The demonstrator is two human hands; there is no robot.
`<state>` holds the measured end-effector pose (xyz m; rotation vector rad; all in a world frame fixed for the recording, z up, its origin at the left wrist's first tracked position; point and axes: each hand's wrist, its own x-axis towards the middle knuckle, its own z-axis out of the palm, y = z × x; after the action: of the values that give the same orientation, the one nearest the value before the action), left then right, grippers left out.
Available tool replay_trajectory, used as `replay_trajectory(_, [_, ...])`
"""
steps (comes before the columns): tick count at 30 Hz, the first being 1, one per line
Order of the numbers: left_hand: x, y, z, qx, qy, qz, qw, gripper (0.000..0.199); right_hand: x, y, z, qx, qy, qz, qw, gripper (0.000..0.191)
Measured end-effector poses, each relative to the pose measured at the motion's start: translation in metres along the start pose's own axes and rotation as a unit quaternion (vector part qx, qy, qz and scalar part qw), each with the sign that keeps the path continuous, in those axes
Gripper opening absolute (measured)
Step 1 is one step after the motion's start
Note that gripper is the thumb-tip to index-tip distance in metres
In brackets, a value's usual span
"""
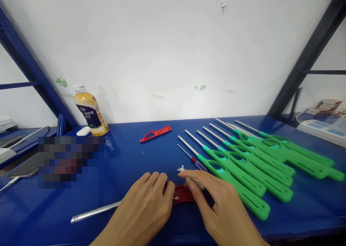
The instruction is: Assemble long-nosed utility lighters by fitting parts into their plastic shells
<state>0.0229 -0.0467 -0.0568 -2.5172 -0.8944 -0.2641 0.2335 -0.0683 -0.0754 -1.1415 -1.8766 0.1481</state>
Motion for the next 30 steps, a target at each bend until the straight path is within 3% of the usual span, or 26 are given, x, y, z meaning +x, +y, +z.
replay_trajectory(5, [-0.011, -0.007, 0.002, -0.100, 0.066, -0.045, 0.992, 0.030, -0.001, 0.000, -0.001, 0.007, -0.006, 0.005, 1.000, 0.029])
replay_trajectory(12, [-0.018, -0.001, 0.011, -0.274, 0.160, -0.141, 0.938, 0.026, -0.006, 0.000, -0.006, 0.052, -0.057, 0.070, 0.995, 0.025])
replay_trajectory(20, [-0.019, 0.000, 0.012, -0.318, 0.160, -0.142, 0.924, 0.025, -0.005, 0.000, -0.009, 0.071, -0.089, 0.048, 0.992, 0.023])
replay_trajectory(30, [-0.020, -0.001, 0.013, -0.309, 0.170, -0.118, 0.928, 0.022, -0.007, -0.003, -0.008, 0.080, -0.114, 0.092, 0.986, 0.024])
